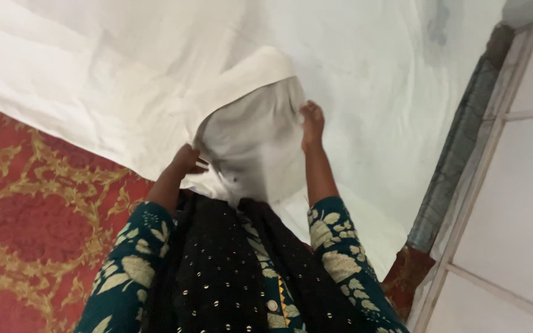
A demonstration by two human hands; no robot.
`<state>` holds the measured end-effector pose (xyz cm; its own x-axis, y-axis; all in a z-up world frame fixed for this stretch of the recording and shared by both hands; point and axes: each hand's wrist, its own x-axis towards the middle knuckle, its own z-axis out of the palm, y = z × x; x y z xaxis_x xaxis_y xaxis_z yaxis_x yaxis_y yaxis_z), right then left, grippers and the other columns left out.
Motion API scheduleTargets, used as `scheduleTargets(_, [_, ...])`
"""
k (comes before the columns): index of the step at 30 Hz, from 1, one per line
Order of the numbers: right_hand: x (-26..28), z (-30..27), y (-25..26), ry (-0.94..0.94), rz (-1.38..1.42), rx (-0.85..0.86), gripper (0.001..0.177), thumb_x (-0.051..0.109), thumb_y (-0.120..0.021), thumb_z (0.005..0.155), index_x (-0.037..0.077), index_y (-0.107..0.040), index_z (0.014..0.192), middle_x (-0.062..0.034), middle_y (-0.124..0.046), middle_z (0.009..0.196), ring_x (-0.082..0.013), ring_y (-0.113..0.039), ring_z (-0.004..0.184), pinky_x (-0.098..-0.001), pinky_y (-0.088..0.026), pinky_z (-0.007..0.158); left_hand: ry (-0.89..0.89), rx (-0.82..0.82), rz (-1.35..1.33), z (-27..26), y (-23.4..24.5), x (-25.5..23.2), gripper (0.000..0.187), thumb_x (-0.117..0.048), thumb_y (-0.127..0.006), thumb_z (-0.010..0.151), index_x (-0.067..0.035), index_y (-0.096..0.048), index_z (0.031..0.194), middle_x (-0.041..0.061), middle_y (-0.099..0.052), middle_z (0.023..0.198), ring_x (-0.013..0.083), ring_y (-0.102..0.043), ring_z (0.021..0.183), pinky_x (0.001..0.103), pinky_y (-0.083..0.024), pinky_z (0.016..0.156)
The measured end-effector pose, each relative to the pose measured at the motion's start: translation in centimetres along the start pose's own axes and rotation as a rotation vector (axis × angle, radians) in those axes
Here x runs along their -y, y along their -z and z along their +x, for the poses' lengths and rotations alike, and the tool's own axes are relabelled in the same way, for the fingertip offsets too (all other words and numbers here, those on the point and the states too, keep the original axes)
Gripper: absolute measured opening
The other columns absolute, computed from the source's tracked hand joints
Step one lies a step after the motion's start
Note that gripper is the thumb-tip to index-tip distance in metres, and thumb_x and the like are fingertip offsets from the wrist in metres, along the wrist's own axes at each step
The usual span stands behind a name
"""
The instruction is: The person stands by a bed and slides a small pillow into a white pillowcase, pulling the fabric over the pillow and smoothing it by hand.
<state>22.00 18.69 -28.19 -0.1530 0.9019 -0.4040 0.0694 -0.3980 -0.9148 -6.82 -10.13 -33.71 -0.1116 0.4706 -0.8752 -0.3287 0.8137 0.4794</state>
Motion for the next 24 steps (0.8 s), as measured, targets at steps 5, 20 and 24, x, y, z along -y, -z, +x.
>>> scheduleTargets(5, [-6.6,-6.5,-1.3,-0.356,0.005,0.297,0.042,0.03,-0.066,0.095,0.006,-0.06,0.129,-0.0126,-0.074,0.119,-0.0249,-0.073,0.098,-0.0383,-0.056,0.082,0.092,0.053,0.271,-1.4,-1.1,6.0,0.037,-0.025,-0.056,0.099,-0.005,-0.06,0.13,0.02,-0.077,0.103,0.0327,-0.074,0.074,0.046,-0.054,0.058])
scheduleTargets(20, [-7.9,-11.0,-3.2,-0.433,-0.119,0.346,0.03,0.03,-0.06,0.099,0.009,-0.062,0.12,-0.0129,-0.075,0.116,-0.0216,-0.072,0.093,-0.0341,-0.055,0.079,-0.192,-0.212,0.452,0.4,-0.1,6.3,0.038,-0.036,-0.063,0.096,-0.003,-0.066,0.115,0.017,-0.078,0.093,0.0295,-0.075,0.081,0.042,-0.058,0.077])
scheduleTargets(24, [-10.5,-12.6,-2.7,-0.494,-0.156,0.313,0.03,0.03,-0.06,0.1,0.008,-0.062,0.12,-0.0121,-0.075,0.115,-0.0214,-0.071,0.091,-0.0342,-0.054,0.077,-0.291,-0.34,0.615,1.7,1.3,4.9,0.041,-0.042,-0.069,0.096,-0.004,-0.068,0.112,0.022,-0.073,0.105,0.0384,-0.067,0.101,0.047,-0.053,0.089])
